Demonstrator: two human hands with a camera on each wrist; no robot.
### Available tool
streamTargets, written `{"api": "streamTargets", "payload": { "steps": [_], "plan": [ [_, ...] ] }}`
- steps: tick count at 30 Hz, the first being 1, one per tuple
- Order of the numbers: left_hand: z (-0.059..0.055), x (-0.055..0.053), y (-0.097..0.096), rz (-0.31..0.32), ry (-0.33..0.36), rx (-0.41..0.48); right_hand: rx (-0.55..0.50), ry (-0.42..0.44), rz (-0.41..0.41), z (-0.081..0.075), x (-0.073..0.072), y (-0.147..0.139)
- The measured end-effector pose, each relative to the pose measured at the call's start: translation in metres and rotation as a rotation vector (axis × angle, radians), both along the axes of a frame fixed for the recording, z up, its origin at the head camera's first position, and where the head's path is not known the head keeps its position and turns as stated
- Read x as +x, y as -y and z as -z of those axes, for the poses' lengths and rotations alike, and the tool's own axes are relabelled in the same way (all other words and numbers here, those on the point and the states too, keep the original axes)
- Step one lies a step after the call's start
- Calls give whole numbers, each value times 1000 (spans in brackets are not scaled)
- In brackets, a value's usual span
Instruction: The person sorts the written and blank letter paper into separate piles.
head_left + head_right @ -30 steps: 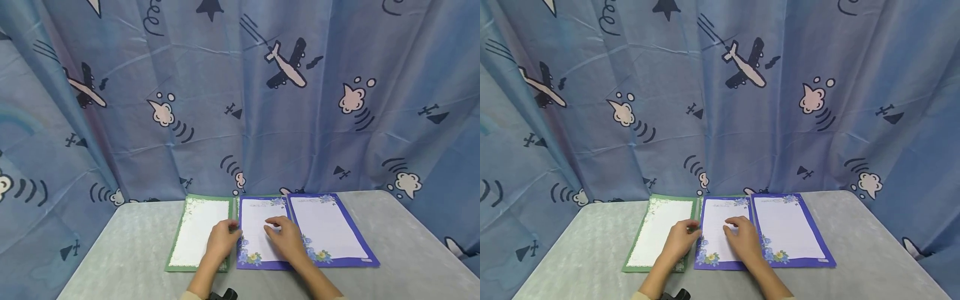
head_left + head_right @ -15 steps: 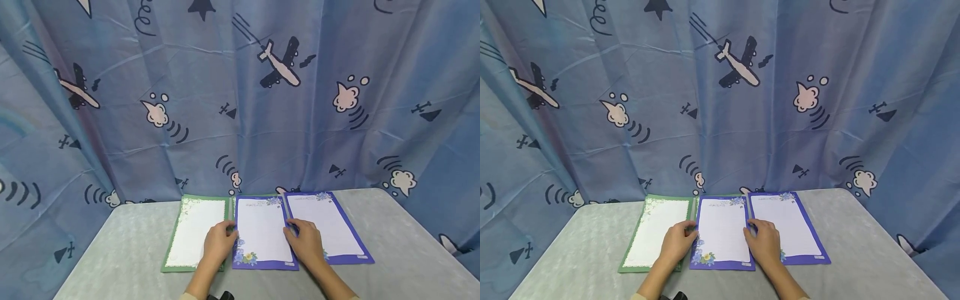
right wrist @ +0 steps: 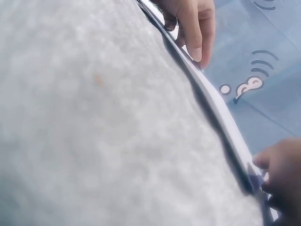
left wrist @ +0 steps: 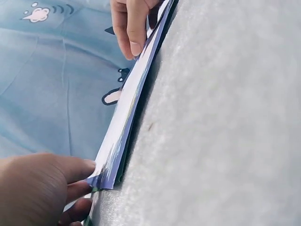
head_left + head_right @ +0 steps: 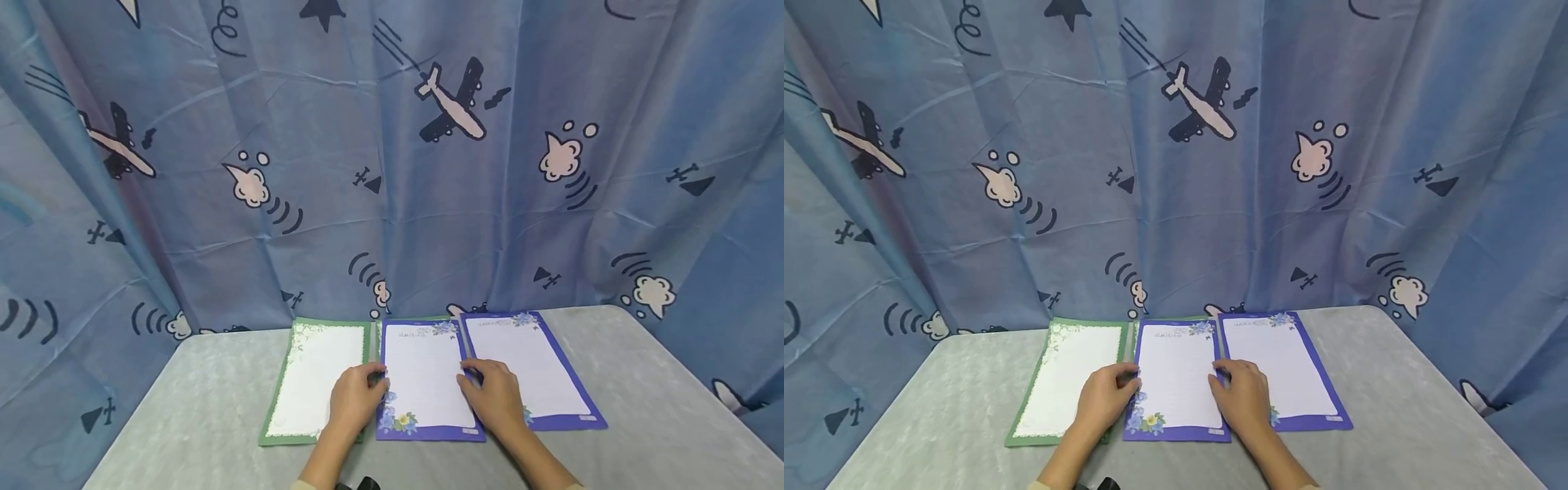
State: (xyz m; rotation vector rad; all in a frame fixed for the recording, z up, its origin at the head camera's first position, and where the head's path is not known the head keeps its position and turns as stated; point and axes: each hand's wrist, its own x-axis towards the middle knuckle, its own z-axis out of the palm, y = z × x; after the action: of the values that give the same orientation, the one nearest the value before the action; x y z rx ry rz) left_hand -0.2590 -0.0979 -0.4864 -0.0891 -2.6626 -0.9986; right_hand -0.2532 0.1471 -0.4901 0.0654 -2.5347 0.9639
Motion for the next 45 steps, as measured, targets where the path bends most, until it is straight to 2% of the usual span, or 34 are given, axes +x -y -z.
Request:
{"api": "streamTargets", "payload": {
  "steps": [10,20,27,32,40,45],
  "plan": [
    [0,0,1,-1,3,66,-98,-96,-34,3,0,0],
    [1,-2,2,38,16,137,-128,-58,-10,1,0,0],
    [2,-1,4,51,29,183,-240,-68,0,2,-2,1],
    [3,-2,3,39,37,201,-310,-43,-8,2,-2,1],
    [3,-2,3,19,38,192,-358,-48,-16,0,-1,2],
    [2,-3,3,9,49,207,-424,-44,-22,0,-1,3]
  ]
}}
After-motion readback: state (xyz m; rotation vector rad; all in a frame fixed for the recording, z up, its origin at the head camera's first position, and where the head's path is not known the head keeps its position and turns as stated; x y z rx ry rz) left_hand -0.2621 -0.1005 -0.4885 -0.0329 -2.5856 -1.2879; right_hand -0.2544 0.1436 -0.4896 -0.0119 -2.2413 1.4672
